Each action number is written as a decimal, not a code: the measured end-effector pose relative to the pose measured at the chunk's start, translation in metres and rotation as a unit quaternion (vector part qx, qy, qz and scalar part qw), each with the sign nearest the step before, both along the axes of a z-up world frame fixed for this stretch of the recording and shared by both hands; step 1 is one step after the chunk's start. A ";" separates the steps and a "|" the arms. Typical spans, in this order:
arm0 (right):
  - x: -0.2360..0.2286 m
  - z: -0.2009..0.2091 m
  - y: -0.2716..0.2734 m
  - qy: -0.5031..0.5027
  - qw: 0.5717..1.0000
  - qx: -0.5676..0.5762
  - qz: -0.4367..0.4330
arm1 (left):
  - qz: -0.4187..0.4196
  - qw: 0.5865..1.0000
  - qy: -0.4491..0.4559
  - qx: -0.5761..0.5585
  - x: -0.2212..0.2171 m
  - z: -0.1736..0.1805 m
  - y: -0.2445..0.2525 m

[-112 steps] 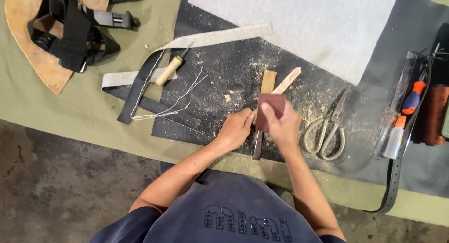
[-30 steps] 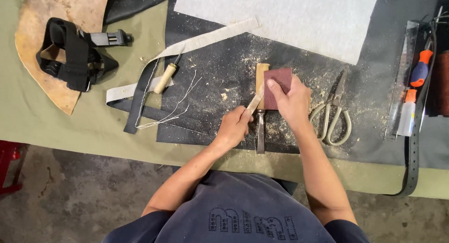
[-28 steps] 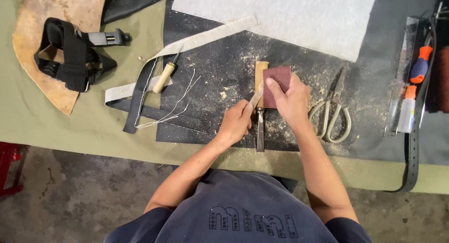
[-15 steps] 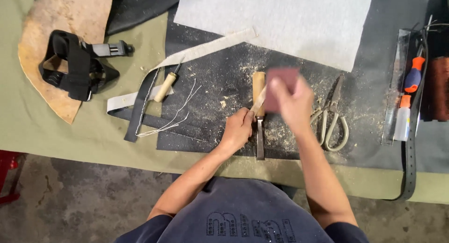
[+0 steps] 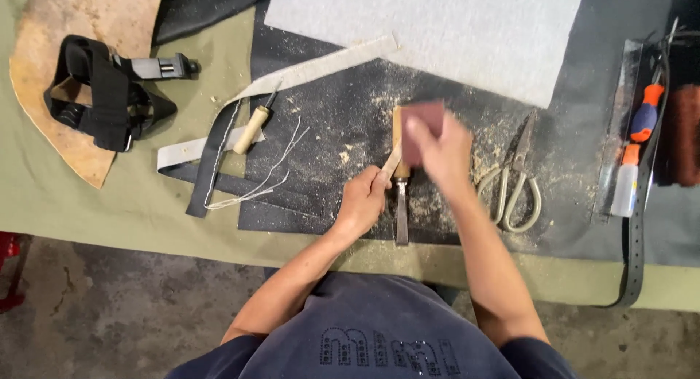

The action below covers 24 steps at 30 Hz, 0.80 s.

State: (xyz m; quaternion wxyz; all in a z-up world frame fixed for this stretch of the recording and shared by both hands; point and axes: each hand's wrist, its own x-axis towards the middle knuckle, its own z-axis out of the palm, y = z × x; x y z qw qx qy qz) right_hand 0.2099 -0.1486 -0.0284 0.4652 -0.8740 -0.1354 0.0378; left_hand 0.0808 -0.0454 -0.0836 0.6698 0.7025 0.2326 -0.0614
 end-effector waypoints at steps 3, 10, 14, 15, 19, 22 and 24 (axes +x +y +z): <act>0.029 -0.015 -0.004 -0.105 0.993 -0.049 -0.036 | 0.008 1.000 -0.004 0.008 0.002 0.003 -0.003; 0.004 -0.008 -0.010 0.014 0.995 -0.096 0.013 | -0.009 1.000 0.002 0.009 -0.002 -0.002 -0.005; 0.016 0.015 -0.008 -0.089 0.996 0.018 -0.024 | -0.008 1.000 0.005 -0.002 -0.002 0.006 -0.004; 0.009 0.042 -0.003 -0.074 0.996 0.044 -0.025 | -0.006 1.000 0.004 -0.007 0.001 0.009 -0.004; -0.001 -0.021 -0.020 -0.016 0.998 -0.056 0.038 | 0.004 1.000 -0.007 -0.003 0.004 -0.002 -0.002; 0.017 -0.013 -0.022 -0.138 0.985 -0.102 -0.015 | 0.005 1.000 -0.013 -0.008 -0.005 0.005 -0.006; 0.025 0.005 -0.022 -0.157 0.987 0.014 -0.015 | 0.008 1.000 -0.007 0.000 -0.002 0.001 -0.005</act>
